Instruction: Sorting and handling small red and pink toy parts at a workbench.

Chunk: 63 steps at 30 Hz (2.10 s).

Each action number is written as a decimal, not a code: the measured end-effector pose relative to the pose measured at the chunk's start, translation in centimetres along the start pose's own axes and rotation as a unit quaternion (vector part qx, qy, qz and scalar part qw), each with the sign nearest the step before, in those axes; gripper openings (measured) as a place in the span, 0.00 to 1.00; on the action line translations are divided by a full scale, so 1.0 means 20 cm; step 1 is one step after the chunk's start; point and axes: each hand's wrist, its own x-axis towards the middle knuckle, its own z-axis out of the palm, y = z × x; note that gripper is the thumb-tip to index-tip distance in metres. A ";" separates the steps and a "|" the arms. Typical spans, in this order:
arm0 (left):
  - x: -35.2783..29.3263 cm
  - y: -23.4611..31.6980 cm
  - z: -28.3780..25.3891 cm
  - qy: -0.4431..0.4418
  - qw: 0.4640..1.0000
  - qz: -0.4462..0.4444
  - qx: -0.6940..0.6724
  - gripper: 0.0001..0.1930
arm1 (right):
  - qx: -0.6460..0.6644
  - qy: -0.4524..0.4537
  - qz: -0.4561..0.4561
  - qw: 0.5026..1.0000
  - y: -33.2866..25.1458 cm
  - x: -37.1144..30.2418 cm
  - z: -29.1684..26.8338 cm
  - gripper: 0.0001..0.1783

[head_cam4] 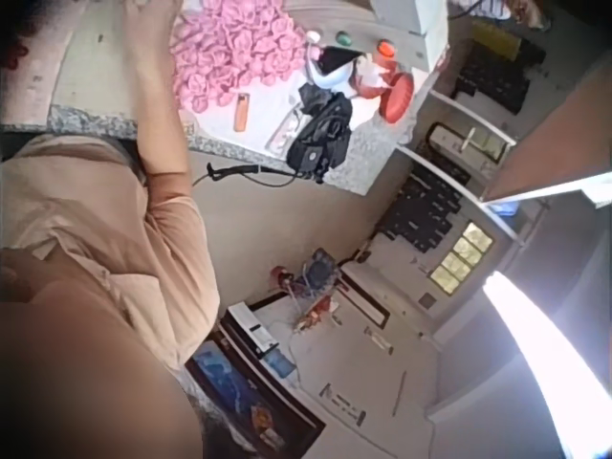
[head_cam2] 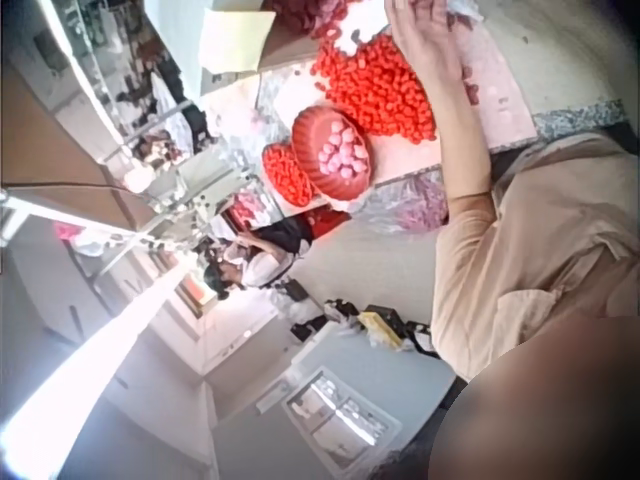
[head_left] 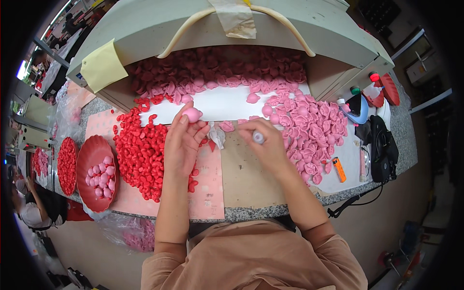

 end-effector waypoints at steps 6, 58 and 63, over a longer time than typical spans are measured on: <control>0.00 0.02 0.00 0.040 0.997 0.059 -0.013 0.22 | -0.038 -0.045 -0.151 0.987 0.00 0.01 0.21 0.13; -0.07 -0.15 0.03 -0.175 0.946 0.032 0.270 0.19 | 0.520 -0.102 0.265 0.806 -0.07 0.01 -0.04 0.11; -0.07 -0.15 0.03 -0.156 0.948 0.000 0.277 0.20 | 0.514 -0.089 0.270 0.809 -0.08 0.01 -0.04 0.09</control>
